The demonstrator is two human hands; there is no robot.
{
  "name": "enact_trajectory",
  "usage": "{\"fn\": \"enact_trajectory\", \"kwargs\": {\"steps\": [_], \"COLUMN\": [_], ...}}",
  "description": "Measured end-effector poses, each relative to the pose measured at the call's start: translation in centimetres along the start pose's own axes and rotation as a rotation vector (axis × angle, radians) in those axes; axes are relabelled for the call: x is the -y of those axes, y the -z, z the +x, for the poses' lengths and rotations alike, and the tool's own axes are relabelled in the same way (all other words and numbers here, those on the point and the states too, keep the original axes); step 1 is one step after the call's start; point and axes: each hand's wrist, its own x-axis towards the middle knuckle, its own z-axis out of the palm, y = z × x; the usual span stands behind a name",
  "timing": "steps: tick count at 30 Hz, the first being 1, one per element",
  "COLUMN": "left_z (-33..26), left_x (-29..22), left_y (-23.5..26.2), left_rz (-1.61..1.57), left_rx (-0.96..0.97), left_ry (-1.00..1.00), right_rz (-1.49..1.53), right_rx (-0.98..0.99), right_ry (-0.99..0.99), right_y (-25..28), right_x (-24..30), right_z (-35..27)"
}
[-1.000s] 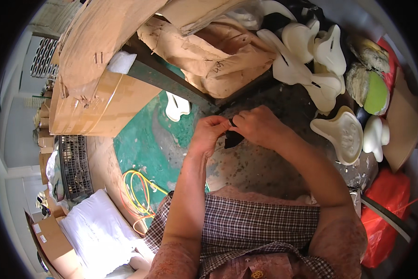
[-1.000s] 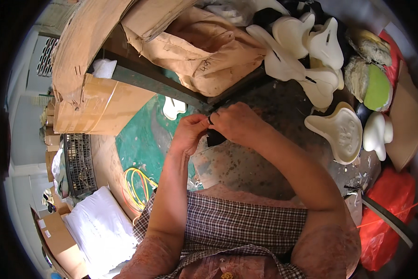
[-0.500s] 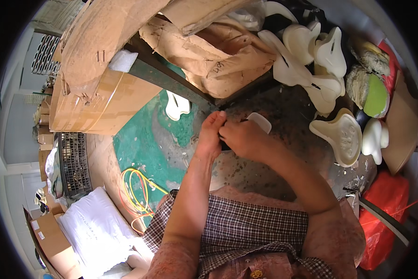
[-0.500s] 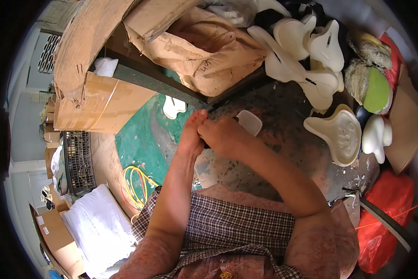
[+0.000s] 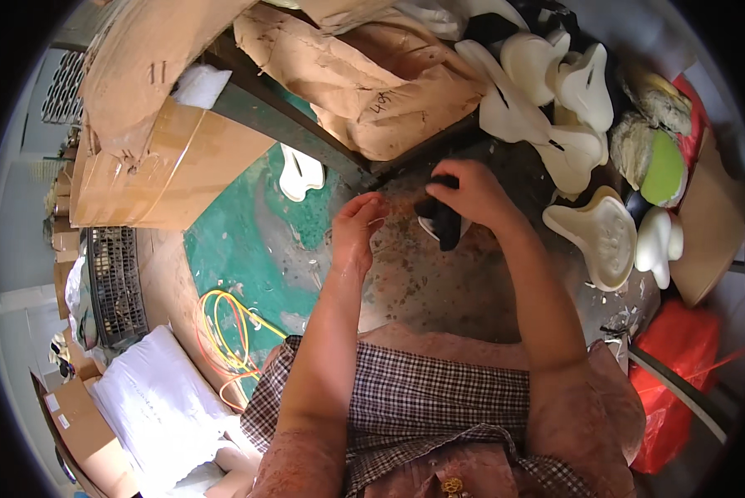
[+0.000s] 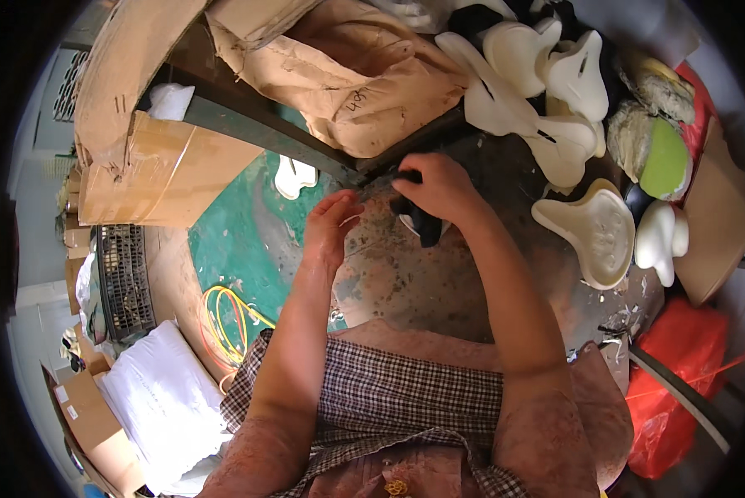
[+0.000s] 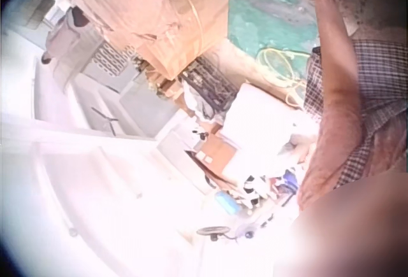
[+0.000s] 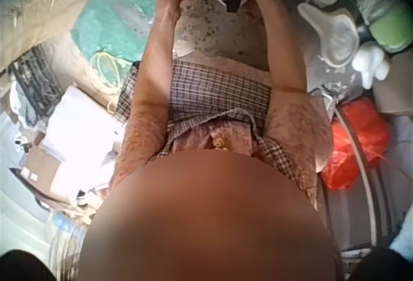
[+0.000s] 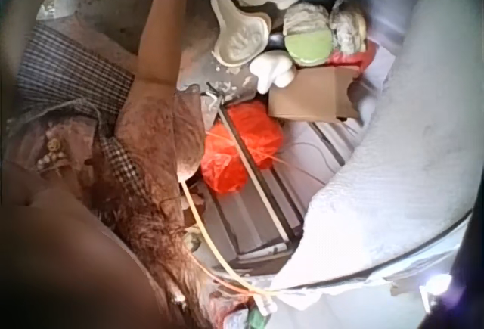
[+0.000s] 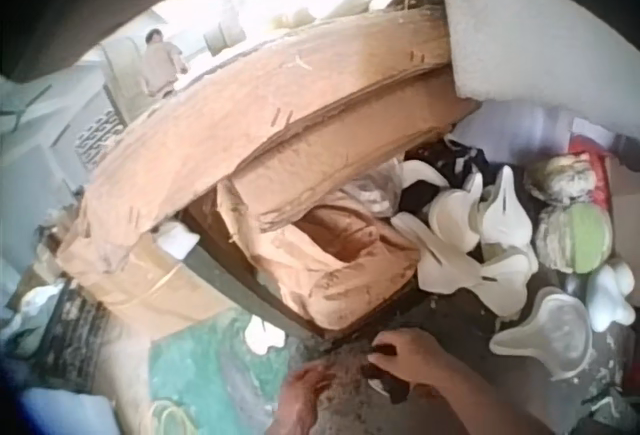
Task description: Covering a bicycle seat foam mold with a black material.
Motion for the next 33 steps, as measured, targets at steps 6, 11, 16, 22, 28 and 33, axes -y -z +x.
{"fn": "enact_trajectory", "kwargs": {"steps": [6, 11, 16, 22, 28, 33], "left_z": [0.7, 1.6, 2.7, 0.8, 2.8, -1.0], "left_x": [1.6, 4.2, 8.6, 3.5, 3.0, 1.2], "left_y": [-0.8, 0.5, 0.8, -4.8, 0.3, -2.8], "left_rz": [-0.188, -0.115, -0.831, -0.723, -0.92, -0.645], "left_rx": [0.063, 0.116, 0.671, 0.383, 0.693, 0.283], "left_ry": [0.144, 0.213, -0.175, 0.298, 0.035, 0.035], "right_rz": [-0.896, -0.469, 0.455, -0.105, 1.402, 1.967], "right_rx": [0.56, 0.295, 0.093, -0.431, -0.015, -0.419], "right_ry": [-0.133, -0.159, 0.202, 0.048, -0.343, -0.442], "right_y": [-6.8, -3.7, -9.7, -9.9, -11.8, -11.2], "right_x": [-6.2, -2.3, 3.5, 0.8, 5.0, 3.8], "right_z": [-3.0, -2.1, -2.1, 1.8, 2.1, 3.7]}}
